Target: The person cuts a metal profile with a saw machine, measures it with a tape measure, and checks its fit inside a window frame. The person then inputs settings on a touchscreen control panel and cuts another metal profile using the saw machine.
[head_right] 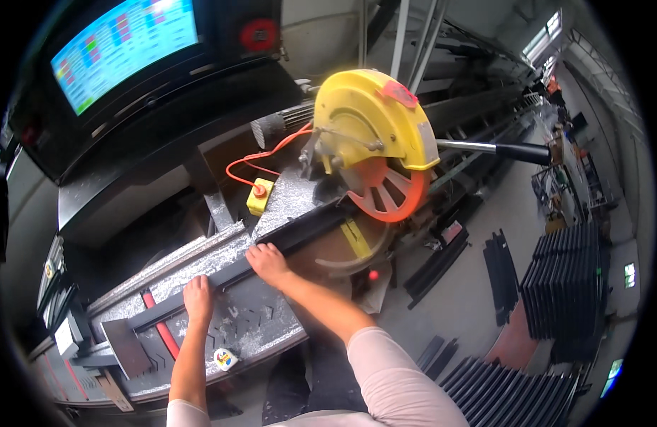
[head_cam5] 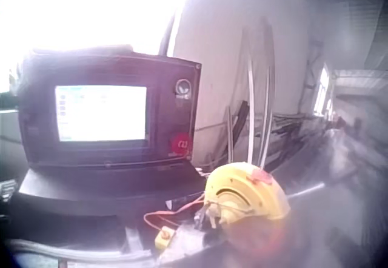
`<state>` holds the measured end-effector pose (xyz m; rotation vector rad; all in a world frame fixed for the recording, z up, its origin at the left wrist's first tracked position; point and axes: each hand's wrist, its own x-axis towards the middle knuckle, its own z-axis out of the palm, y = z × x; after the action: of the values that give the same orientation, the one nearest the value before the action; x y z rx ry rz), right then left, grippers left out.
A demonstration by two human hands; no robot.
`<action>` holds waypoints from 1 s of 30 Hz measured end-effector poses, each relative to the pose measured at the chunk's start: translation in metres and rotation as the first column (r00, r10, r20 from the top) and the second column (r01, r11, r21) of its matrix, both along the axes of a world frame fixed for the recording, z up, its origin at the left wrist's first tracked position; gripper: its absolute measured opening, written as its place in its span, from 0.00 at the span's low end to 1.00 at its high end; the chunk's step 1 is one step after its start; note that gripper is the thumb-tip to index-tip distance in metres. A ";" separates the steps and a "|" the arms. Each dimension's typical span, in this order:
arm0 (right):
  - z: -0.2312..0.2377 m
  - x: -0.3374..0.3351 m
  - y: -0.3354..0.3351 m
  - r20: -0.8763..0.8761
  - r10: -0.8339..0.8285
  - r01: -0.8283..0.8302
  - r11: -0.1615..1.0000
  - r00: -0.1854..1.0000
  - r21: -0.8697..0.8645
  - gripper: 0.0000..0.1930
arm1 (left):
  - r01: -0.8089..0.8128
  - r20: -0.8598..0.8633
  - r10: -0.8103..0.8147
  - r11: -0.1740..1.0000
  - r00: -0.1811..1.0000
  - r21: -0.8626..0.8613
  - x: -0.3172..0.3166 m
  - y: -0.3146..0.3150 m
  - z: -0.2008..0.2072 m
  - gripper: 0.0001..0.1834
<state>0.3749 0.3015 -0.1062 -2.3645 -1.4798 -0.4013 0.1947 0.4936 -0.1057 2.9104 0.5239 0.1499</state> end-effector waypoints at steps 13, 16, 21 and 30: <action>0.035 -0.048 -0.172 -0.533 -0.302 0.286 0.951 0.790 -0.115 0.08 | -0.029 -0.052 0.033 0.996 0.998 0.085 0.006 0.007 -0.001 0.18; 0.009 0.009 -0.214 -0.427 -0.568 0.532 0.819 0.703 -0.214 0.11 | -0.036 -0.061 0.040 0.997 0.997 0.062 0.008 0.006 0.002 0.13; 0.018 0.103 -0.202 -0.341 -0.635 0.623 0.766 0.693 -0.161 0.20 | -0.065 -0.059 0.068 0.997 0.996 0.051 0.009 0.003 -0.002 0.16; -0.003 0.148 -0.200 -0.163 -0.466 0.458 0.885 0.870 -0.082 0.22 | -0.116 -0.111 0.115 0.993 0.987 0.003 0.009 -0.001 -0.005 0.21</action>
<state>0.5232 0.1015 -0.1088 -2.6994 -0.8371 -0.2580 0.2036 0.4929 -0.1109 2.8981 0.7110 0.0026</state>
